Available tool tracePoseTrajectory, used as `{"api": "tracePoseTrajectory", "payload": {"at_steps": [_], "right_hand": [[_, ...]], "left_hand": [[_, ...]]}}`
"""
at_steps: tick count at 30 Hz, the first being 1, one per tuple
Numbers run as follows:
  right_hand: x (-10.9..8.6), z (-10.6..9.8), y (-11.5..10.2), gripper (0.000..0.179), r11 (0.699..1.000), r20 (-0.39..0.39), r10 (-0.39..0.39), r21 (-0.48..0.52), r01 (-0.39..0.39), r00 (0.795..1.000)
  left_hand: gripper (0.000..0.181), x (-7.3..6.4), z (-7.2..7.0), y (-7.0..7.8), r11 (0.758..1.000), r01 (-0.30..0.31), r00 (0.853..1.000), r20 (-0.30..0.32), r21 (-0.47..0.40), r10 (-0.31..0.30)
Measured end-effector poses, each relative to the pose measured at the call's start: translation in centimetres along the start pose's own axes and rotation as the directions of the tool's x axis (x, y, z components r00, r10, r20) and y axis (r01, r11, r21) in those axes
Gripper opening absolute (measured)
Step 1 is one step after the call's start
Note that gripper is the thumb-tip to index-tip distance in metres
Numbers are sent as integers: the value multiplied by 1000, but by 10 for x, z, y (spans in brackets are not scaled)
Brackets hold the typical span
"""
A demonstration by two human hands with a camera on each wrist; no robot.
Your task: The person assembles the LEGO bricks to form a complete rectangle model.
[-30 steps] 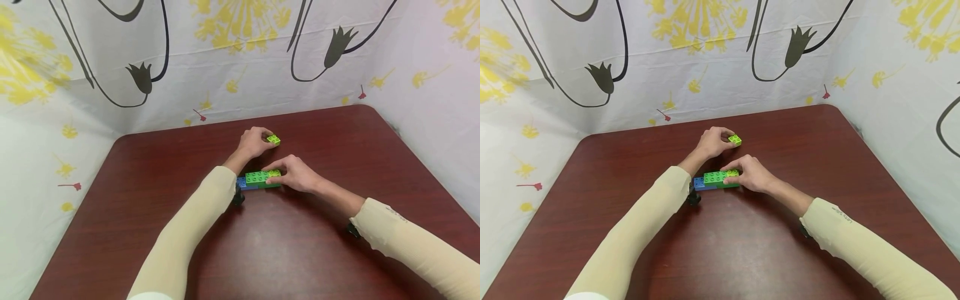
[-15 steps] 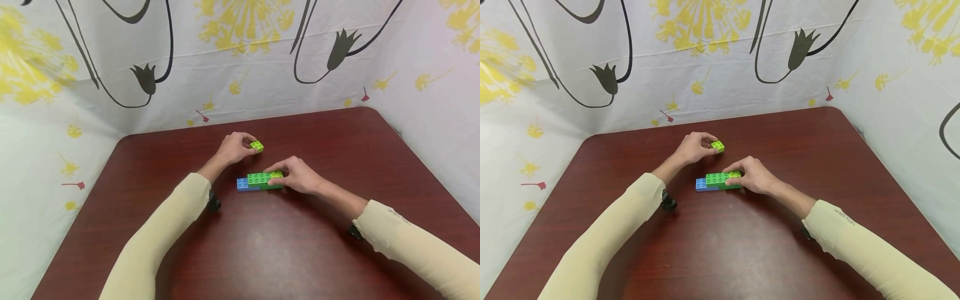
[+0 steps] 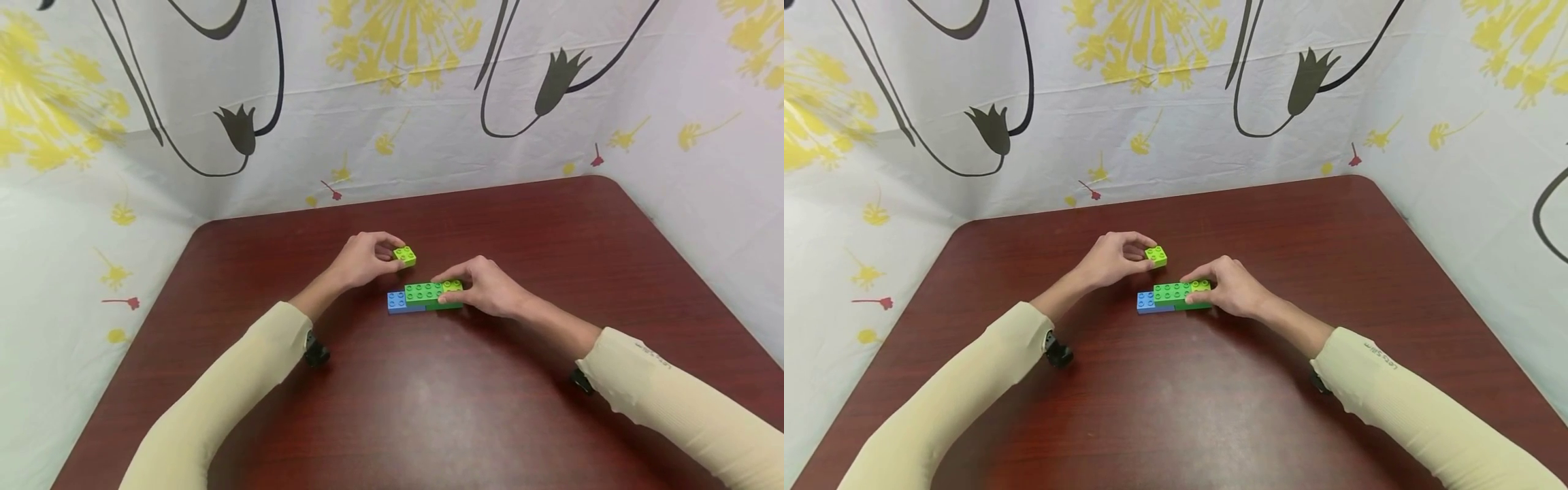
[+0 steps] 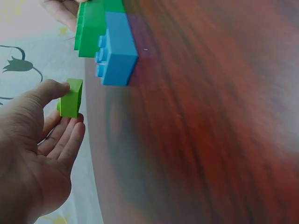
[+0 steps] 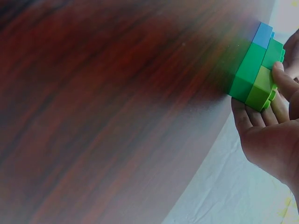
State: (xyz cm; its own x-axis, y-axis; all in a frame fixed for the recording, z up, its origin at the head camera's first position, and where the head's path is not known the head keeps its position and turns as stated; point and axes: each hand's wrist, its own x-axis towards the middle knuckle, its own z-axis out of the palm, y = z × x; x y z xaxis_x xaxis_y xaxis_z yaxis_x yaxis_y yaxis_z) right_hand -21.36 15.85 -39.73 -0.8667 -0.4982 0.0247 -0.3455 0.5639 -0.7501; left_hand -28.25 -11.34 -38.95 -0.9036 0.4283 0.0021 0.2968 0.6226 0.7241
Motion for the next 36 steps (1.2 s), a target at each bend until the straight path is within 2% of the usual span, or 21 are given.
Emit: {"api": "tracePoseTrajectory", "payload": {"at_steps": [8, 17, 27, 36], "right_hand": [[0, 0, 0, 36, 1000, 2, 0, 10, 0, 1000], [0, 0, 0, 37, 1000, 4, -3, 11, 3, 1000], [0, 0, 0, 38, 1000, -2, 11, 3, -11, 1000], [0, 0, 0, 37, 1000, -1, 11, 11, -11, 1000]], "left_hand": [[35, -25, -3, -9, 1000, -20, 999, 46, -23, 21], [36, -42, -3, -16, 998, -63, 995, 73, -14, 64], [36, -54, -1, -17, 992, -112, 989, 87, -49, 116], [37, -60, 2, -16, 990, -124, 984, 121, -72, 132]]}}
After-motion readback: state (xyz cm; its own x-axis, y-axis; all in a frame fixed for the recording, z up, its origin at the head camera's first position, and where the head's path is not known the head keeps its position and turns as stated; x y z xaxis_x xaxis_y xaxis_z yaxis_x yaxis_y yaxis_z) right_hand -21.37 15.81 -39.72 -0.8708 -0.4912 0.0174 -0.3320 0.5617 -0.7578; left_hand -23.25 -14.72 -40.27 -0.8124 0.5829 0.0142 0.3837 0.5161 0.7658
